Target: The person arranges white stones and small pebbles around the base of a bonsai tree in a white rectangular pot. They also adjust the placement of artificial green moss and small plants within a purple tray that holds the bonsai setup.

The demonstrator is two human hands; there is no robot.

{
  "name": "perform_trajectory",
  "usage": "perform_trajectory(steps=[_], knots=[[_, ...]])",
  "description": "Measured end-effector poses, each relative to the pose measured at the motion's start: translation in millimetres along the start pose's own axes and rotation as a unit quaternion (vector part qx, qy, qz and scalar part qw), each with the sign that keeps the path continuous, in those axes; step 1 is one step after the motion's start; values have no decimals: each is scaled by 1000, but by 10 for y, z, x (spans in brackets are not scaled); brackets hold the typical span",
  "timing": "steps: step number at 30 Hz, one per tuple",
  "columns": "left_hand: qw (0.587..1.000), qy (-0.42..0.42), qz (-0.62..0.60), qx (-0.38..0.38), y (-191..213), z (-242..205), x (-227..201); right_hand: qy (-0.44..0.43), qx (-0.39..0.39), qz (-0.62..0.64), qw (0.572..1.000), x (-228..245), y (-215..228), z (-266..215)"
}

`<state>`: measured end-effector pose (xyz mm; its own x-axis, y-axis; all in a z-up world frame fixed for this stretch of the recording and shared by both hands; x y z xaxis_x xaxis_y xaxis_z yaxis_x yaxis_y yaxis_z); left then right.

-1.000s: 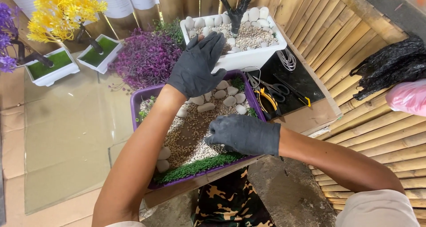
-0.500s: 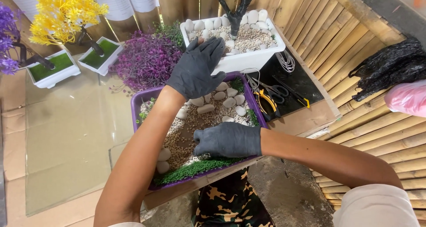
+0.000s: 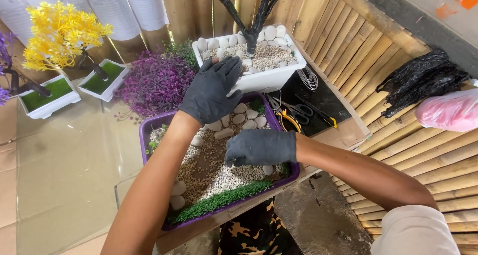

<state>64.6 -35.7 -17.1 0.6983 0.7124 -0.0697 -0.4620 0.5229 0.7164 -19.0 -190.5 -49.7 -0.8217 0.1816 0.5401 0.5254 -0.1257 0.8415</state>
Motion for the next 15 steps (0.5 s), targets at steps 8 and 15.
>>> perform_trajectory(steps=[8,15], knots=[[1000,11,-6,-20,-6,-3,-1,-120,5,95,988,98,771,24],[999,24,-11,-18,173,35,-99,-269,-113,144,945,-94,1707,-193]])
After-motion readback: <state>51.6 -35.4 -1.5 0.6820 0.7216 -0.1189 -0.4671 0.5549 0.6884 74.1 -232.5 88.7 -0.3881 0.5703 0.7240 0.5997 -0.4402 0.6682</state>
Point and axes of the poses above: each hand's wrist, its own z-axis towards the middle knuckle, its own y-axis out of the back of the hand, x = y × z, the point moved 3 cm from there along z, towards the middle knuckle, and after that the axes turned 2 degrees about -x, right-handed, at the moved point
